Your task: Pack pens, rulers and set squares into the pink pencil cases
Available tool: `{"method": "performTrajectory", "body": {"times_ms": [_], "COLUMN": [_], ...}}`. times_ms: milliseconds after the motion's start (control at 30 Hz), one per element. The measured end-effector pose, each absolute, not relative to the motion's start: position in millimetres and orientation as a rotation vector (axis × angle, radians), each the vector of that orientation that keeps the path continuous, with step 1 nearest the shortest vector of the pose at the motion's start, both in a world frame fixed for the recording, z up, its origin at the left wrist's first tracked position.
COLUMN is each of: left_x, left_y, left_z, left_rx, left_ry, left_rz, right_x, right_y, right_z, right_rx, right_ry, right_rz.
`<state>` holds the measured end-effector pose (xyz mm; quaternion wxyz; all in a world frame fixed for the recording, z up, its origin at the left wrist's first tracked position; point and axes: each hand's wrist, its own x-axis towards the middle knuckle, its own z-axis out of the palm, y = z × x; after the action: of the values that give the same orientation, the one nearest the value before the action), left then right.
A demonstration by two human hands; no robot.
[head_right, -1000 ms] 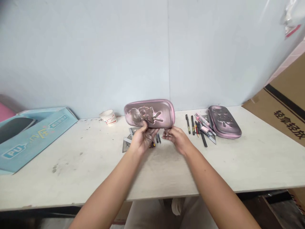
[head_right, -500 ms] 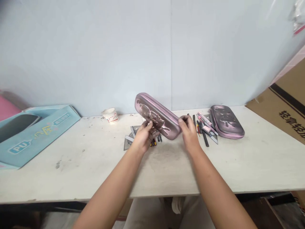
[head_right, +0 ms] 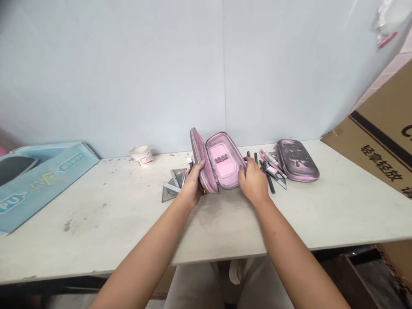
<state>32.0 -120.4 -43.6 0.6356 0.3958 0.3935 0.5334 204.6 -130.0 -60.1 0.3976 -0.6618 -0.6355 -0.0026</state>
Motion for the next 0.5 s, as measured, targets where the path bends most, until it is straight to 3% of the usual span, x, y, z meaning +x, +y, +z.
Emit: {"method": "performTrajectory", "body": {"times_ms": [167, 500], "left_x": [33, 41], "left_y": [-121, -123], "left_z": [-44, -50], "left_rx": [1.07, 1.554], "left_ry": [0.899, 1.055], "left_rz": [1.136, 1.249], "right_x": [224, 284], "right_y": [-134, -149], "right_z": [-68, -71], "right_rx": [-2.001, -2.095], "right_ry": [-2.014, -2.009], "right_rz": [-0.247, -0.524]}}
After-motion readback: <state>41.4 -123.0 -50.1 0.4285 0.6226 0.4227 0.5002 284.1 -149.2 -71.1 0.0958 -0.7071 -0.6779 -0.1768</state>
